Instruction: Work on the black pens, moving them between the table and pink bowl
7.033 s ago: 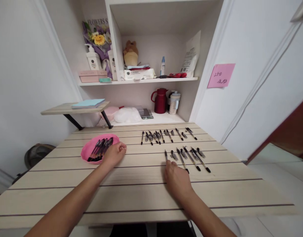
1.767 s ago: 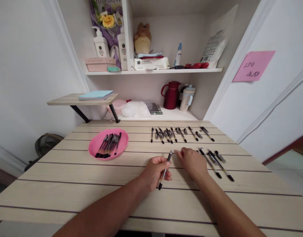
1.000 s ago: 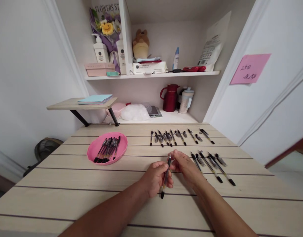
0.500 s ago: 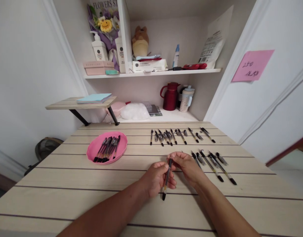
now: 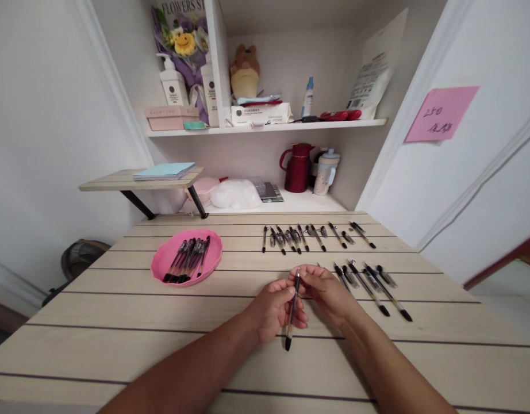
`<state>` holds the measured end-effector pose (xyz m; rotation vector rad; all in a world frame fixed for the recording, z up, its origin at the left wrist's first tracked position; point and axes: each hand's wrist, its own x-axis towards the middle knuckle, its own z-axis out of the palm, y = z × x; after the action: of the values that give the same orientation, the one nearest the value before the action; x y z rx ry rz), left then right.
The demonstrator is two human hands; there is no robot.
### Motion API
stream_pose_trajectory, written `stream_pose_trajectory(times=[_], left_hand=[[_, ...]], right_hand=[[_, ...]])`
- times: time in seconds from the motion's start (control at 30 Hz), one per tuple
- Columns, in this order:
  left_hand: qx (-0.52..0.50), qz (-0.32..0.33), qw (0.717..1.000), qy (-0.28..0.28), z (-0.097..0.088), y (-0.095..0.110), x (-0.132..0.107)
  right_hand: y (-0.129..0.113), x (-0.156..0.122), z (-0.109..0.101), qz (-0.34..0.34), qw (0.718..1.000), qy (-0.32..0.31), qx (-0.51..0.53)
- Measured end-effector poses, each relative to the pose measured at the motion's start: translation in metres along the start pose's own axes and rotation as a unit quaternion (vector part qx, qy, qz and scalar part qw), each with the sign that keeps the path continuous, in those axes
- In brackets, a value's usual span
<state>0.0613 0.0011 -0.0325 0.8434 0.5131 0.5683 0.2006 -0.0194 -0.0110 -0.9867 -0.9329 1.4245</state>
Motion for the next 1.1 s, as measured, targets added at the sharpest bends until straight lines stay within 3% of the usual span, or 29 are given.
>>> stream_pose_trajectory(times=[0.17,0.37,0.47,0.53,0.6,0.67,0.8,0.9,1.0,1.1], left_hand=[[0.017,0.001,1.0,0.012,0.0,0.001,0.0],[0.024,-0.026,0.999,-0.013,0.0,-0.003,-0.002],[0.027,-0.031,0.999,0.0,0.002,-0.002,-0.003],[0.034,-0.027,0.999,0.015,0.003,-0.001,-0.004],[0.052,-0.015,0.998,0.027,0.004,0.001,-0.003],[0.086,-0.001,0.995,0.043,0.005,0.002,-0.002],[0.163,0.006,0.982,0.1,0.006,0.002,0.006],[0.216,0.001,0.965,0.152,0.008,0.003,0.015],[0.282,-0.01,0.941,0.189,0.01,0.005,0.026],[0.373,-0.03,0.904,0.208,0.012,0.007,0.039]], right_hand=[[0.0,-0.002,0.003,0.018,1.0,0.012,-0.01],[0.006,0.008,-0.011,-0.025,0.996,0.082,0.039],[0.002,0.011,-0.023,-0.063,0.987,0.147,0.01],[-0.002,0.013,-0.033,-0.095,0.969,0.215,-0.082],[-0.005,0.012,-0.041,-0.119,0.927,0.27,-0.231],[-0.006,0.01,-0.043,-0.125,0.863,0.286,-0.397],[-0.002,0.007,-0.029,-0.093,0.703,0.229,-0.667],[0.004,0.007,-0.015,-0.095,0.596,0.164,-0.78],[0.01,0.009,-0.009,-0.092,0.543,0.137,-0.823],[0.012,0.01,-0.01,-0.074,0.539,0.15,-0.825]])
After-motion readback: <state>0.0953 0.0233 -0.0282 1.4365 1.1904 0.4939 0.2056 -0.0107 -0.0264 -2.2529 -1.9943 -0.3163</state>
